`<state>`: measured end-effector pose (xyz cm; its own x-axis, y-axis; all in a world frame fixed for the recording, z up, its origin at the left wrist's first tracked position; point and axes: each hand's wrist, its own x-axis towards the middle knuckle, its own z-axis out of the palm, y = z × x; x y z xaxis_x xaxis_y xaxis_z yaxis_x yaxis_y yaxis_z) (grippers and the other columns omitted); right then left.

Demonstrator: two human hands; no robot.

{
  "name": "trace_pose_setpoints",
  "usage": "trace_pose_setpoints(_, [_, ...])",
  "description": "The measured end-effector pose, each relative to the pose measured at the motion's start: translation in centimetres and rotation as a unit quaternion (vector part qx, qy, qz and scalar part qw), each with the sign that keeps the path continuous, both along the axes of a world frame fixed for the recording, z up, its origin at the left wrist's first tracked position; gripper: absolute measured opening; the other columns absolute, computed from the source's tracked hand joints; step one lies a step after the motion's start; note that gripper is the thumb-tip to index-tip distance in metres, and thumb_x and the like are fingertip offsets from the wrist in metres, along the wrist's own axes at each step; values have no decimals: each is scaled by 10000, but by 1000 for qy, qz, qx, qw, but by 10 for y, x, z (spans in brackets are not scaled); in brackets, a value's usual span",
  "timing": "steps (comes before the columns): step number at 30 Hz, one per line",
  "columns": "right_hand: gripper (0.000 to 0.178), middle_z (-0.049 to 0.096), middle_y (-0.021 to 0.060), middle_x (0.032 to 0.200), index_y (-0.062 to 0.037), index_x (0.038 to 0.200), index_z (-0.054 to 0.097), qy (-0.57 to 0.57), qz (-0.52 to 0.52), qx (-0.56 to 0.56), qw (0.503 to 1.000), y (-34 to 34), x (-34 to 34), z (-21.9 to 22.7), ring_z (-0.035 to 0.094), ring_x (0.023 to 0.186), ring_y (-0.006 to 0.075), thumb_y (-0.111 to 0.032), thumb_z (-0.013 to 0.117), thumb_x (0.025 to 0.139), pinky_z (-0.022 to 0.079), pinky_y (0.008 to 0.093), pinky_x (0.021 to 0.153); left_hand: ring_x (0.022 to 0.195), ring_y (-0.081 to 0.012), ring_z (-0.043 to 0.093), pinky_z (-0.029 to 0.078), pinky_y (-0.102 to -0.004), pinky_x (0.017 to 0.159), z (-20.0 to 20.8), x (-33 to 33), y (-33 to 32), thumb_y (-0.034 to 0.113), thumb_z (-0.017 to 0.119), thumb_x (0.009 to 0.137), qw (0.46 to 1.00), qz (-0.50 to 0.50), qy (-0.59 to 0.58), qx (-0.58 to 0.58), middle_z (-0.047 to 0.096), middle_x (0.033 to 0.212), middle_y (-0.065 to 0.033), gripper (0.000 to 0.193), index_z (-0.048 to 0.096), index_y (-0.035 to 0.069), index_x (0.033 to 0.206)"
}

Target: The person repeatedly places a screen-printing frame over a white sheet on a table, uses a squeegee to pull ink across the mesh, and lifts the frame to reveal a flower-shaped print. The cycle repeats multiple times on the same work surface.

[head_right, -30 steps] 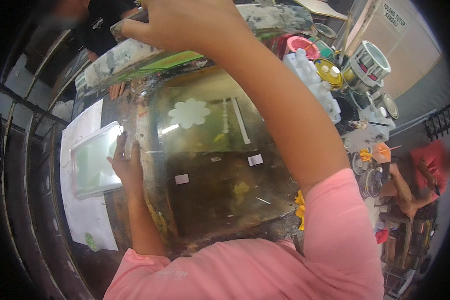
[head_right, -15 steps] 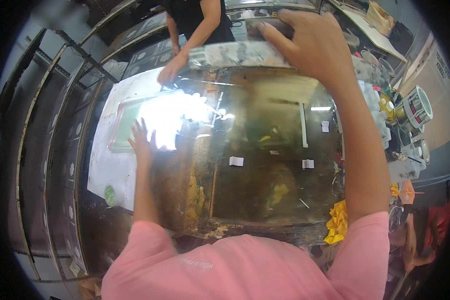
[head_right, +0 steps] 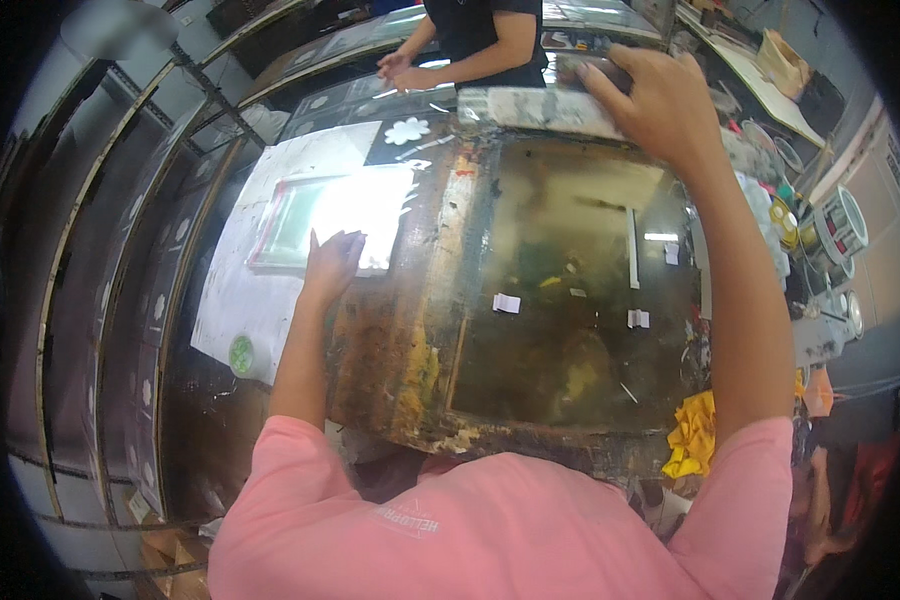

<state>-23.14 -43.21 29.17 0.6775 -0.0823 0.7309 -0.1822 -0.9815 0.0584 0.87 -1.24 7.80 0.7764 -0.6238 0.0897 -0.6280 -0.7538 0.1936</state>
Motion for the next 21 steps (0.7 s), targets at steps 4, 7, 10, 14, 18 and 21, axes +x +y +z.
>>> trace_pose_setpoints(4, [529,742,195,880,-37,1102,778,18,-18,10,1000,-5,4,1,681,851,390,-531,611,1011,439,471,845,1527,-370,444,107,-712,1268,-23,-74,-69,776,342,1039,991,-97,60,76,555,1581,-197,863,639,93,1476])
trace_pose_setpoints(7, [530,745,191,864,-38,1100,789,-27,18,-8,999,-6,6,1,699,846,390,-533,634,991,470,485,862,1590,-433,315,10,-706,1274,-49,-126,-121,942,451,866,984,-176,0,10,390,1679,-269,1150,520,41,1577])
trace_pose_setpoints(10, [576,731,206,768,-43,810,750,39,-16,43,998,-8,4,6,725,797,392,-561,578,993,484,506,865,1603,-453,272,-18,-722,1264,-53,-167,-178,990,499,785,975,-221,-2,-7,336,1700,-292,1277,462,16,1611])
trace_pose_setpoints(14, [589,718,227,738,-19,771,742,10,8,25,1000,-7,5,12,726,761,401,-548,582,977,508,514,813,1622,-444,224,-47,-757,1241,-46,-221,-246,993,510,770,969,-247,19,-9,304,1716,-287,1295,448,18,1621])
trace_pose_setpoints(18, [606,703,241,704,4,730,727,16,39,59,997,-14,9,19,719,717,401,-531,574,970,528,514,784,1620,-438,224,-85,-780,1220,-48,-256,-275,1015,474,756,965,-260,19,3,283,1738,-247,1307,443,44,1629])
trace_pose_setpoints(21, [612,686,232,654,16,697,723,-3,36,39,999,-21,14,19,709,673,398,-510,569,968,537,500,796,1602,-448,255,-79,-802,1206,-54,-266,-281,1027,460,738,963,-270,10,-13,310,1726,-238,1322,467,35,1612])
